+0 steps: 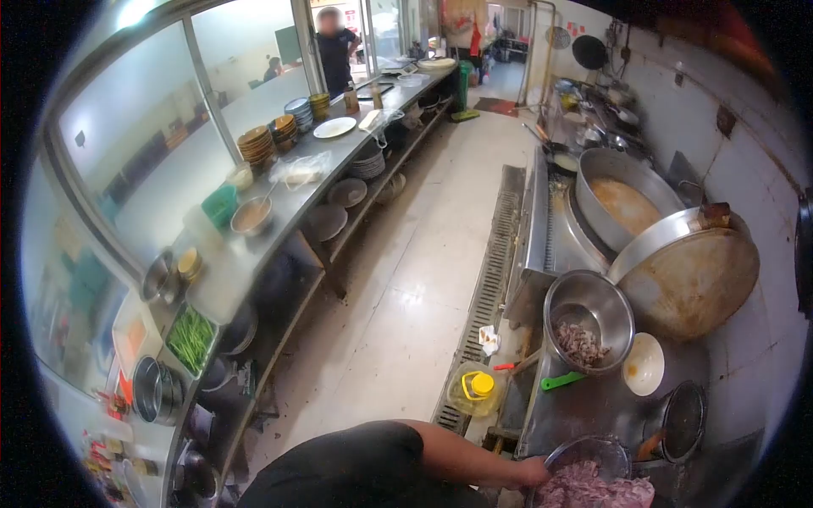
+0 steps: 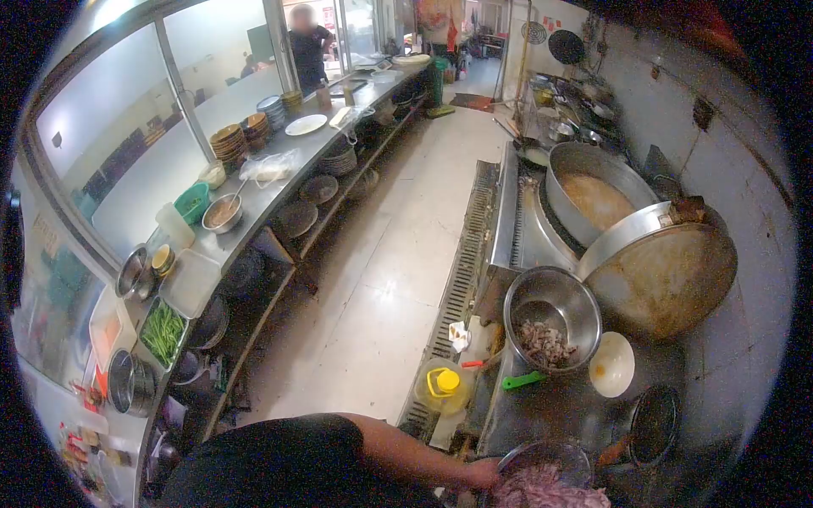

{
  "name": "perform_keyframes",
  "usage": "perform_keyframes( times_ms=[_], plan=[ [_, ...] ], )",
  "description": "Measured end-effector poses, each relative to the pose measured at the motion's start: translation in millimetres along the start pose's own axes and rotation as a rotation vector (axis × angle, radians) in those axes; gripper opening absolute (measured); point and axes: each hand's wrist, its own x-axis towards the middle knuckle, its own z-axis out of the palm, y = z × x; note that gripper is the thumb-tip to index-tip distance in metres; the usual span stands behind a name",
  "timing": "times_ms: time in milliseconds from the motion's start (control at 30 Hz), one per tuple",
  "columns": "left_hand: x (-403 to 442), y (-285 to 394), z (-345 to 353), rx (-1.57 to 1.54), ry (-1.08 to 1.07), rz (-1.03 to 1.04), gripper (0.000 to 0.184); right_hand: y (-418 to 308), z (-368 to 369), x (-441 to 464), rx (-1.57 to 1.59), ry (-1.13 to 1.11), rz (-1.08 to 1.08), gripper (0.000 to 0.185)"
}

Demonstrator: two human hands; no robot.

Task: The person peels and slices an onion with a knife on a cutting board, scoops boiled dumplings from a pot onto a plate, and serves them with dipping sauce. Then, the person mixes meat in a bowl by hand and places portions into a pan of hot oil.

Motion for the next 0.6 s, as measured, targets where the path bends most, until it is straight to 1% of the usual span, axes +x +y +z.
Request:
perform_keyframes(
  times_ms=[33, 100, 133, 200, 233, 267, 300, 333, 400, 533, 600],
  plan=[
    [4.4, -5.7, -0.3, 0.0, -0.001, -0.001, 0.039, -0.3, -1.9, -0.5, 0.02, -0.004, 0.005, 0.042],
    [-6.1, 11.7, 0.3, 0.038, 0.004, -0.108, 0.039, -2.2, -5.3, -1.1, 0.062, -0.013, 0.018, 0.041],
    [-10.3, 18.2, 0.2, 0.038, 0.002, -0.11, 0.039, -3.7, -7.7, -1.5, 0.089, -0.021, 0.028, 0.041],
    [-16.3, 25.1, 1.0, 0.134, -0.052, -0.062, 0.038, -6.7, -13.4, -2.6, 0.158, -0.037, 0.039, 0.041],
    [-8.1, 15.2, 1.9, 0.134, -0.055, -0.063, 0.038, -8.0, -18.3, -3.8, 0.203, -0.048, 0.044, 0.04],
    [4.5, -0.7, 2.4, 0.129, -0.086, -0.017, 0.037, -10.5, -23.3, -5.1, 0.248, -0.062, 0.047, 0.04],
    [7.0, -4.3, 3.4, 0.124, -0.117, 0.029, 0.037, -13.5, -28.1, -6.3, 0.293, -0.077, 0.055, 0.04],
    [9.4, -7.7, 4.9, 0.124, -0.119, 0.027, 0.037, -16.3, -33.9, -7.9, 0.342, -0.094, 0.058, 0.039],
    [-4.3, 15.6, 9.9, 0.157, -0.053, -0.047, 0.035, -21.2, -49.9, -12.9, 0.451, -0.137, 0.06, 0.039],
    [-28.6, 55.5, 13.5, 0.187, -0.089, -0.128, 0.034, -29.4, -85.8, -21.8, 0.636, -0.258, 0.067, 0.038],
    [-39.8, 70.6, 16.7, 0.133, -0.081, -0.208, 0.031, -31.1, -100.7, -25.6, 0.698, -0.339, 0.071, 0.037]
  ],
)
